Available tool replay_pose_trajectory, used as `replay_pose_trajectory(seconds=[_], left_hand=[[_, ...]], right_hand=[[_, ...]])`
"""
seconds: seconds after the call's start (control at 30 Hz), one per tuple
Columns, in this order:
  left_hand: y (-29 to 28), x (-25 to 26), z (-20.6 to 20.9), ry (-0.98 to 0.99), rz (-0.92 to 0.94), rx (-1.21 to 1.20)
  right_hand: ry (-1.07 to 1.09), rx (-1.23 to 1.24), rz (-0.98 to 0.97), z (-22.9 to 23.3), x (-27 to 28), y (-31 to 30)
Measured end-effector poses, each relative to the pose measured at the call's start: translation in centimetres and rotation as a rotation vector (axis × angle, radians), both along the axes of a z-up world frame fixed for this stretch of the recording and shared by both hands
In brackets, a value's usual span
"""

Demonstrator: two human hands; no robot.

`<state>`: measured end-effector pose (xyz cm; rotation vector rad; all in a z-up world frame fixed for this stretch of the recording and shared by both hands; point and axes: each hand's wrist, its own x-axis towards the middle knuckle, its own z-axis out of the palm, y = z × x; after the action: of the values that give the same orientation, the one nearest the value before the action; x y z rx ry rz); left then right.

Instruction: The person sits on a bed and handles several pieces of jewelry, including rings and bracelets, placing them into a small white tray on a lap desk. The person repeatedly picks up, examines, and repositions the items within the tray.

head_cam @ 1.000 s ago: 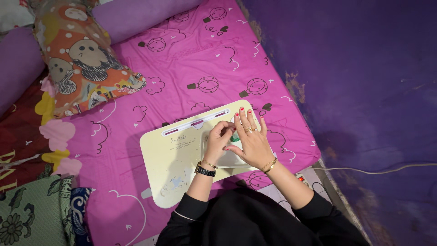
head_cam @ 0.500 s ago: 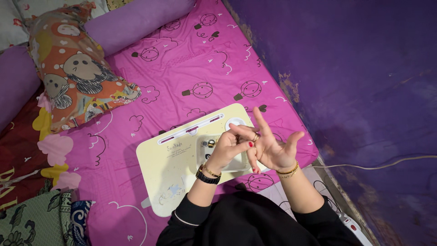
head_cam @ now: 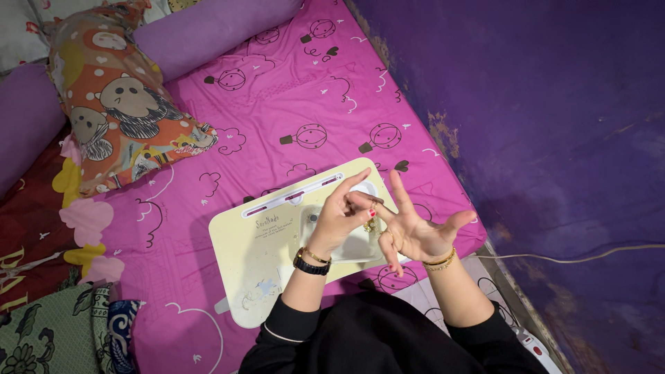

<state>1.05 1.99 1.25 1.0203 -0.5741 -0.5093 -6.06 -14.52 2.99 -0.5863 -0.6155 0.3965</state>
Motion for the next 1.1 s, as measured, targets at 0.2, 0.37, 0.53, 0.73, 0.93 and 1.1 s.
replay_pose_trajectory(seconds=[0.2,0.37,0.53,0.73,0.93,1.1], left_hand=[[0.5,0.1,1.0,-0.186,0.156,0.138],[0.7,-0.7,2.1,-0.556,0.297,0.378],[0.9,-0.7,1.8,-0.538,0.31,0.385],[0.7,-0.2,-0.9,-0.244,0.237,0.263],[1.1,0.0,-3.0,-0.144,0.254,0.183],[1.7,0.1,-3.6,-0.063,0.276,0.143]], right_hand=[[0.122,-0.296,-0.32,-0.9,0.4,-0.2],[0.26,-0.368,-0.619,-2.6,1.3,0.2],[0.179,-0.432,-0.843,-3.6,1.6,1.0],[-0.056,-0.704,-1.113,-3.9,1.5,1.8],[-0.194,-0.89,-1.15,-3.6,1.4,2.4],[-0.184,-0.797,-1.107,-2.3,1.8,3.2]])
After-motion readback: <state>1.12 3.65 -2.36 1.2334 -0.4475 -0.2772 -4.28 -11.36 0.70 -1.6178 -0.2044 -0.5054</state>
